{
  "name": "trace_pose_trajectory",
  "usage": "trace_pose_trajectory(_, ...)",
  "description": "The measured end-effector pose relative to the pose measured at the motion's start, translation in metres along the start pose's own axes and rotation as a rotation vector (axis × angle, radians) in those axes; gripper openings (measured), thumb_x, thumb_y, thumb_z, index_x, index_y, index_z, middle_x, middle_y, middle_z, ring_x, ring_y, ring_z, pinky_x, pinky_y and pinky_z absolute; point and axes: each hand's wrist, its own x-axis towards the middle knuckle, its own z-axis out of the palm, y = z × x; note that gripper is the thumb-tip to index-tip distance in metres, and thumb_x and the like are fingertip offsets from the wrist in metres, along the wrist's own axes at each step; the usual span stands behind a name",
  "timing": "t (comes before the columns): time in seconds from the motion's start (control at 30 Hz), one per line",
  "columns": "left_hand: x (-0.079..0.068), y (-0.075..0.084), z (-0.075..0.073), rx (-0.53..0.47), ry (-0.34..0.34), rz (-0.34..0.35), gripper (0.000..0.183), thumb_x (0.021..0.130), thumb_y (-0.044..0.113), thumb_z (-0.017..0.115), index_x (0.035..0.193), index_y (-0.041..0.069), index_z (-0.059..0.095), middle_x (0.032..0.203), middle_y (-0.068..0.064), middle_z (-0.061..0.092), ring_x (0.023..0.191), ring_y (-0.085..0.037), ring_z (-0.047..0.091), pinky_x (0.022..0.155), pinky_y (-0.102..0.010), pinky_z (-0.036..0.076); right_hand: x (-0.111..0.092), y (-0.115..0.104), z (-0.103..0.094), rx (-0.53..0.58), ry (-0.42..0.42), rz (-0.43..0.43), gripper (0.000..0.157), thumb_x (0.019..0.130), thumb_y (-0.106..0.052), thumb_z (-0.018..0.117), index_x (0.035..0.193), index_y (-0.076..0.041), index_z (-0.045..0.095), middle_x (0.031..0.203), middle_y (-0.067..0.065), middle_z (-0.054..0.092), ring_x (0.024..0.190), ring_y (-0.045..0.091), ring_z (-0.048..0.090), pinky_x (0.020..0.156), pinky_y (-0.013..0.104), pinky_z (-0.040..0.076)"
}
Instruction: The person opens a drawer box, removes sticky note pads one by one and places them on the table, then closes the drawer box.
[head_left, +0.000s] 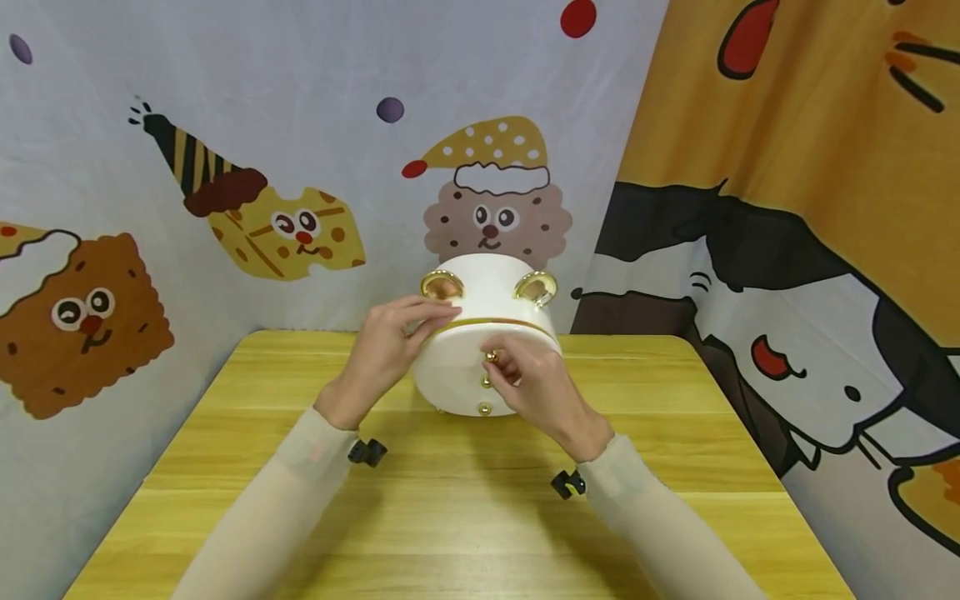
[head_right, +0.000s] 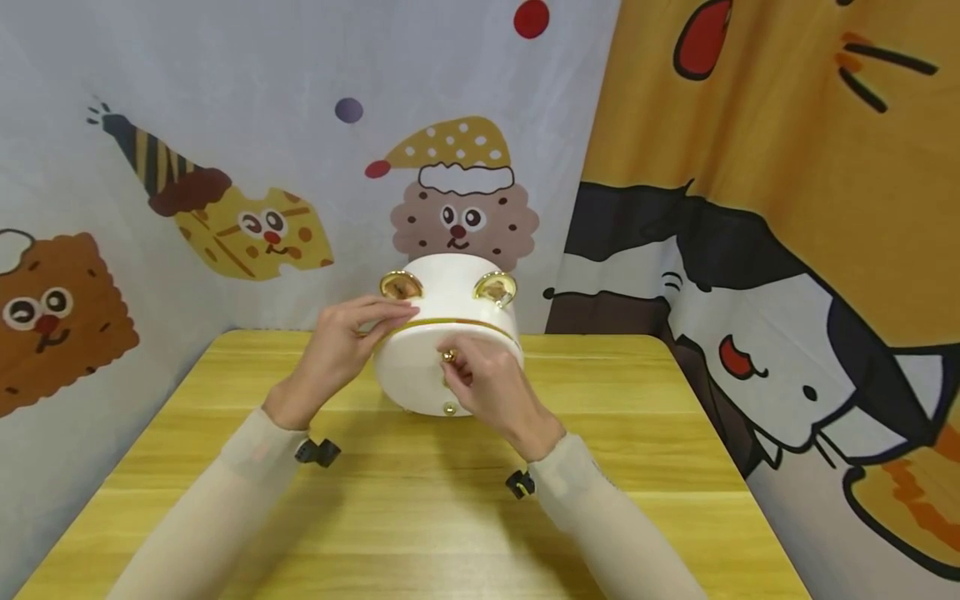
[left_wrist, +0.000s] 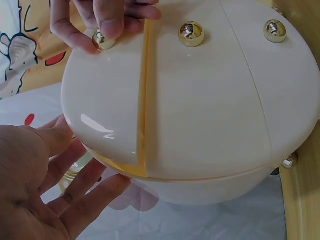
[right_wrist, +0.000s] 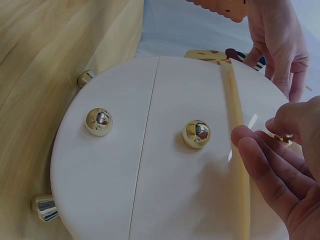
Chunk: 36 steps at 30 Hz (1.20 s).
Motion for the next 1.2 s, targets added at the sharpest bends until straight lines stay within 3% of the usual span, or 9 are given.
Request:
trace_pose_trajectory(0.37,-0.001,-0.005,-0.002,-0.023,-0.006,0.040,0.021,0.106,0.010,0.085,0.127,0.011,0.091,0.129,-0.010,0.089,0.115,-0.030,0.086,0.094,-0.047,0.072,-0.003,-0.005,-0.001,-0.008,-0.007,-0.003,0.029,0.097,0.008,0.088,0.123,0.001,0.076,0.092,0.010,0.083,0.073,0.013,0.081,0.069,0.012,0.064)
trace_pose_trajectory(1.2,-0.002,-0.008,0.000,-0.050,-0.010,0.016,0.020,0.110,0.013,0.083,0.128,0.012,0.091,0.126,-0.009,0.090,0.111,-0.027,0.086,0.083,-0.048,0.072,-0.010,-0.016,-0.005,-0.022,-0.027,-0.017,0.032,0.096,0.010,0.087,0.123,0.000,0.074,0.093,0.008,0.083,0.073,0.010,0.080,0.070,0.010,0.063)
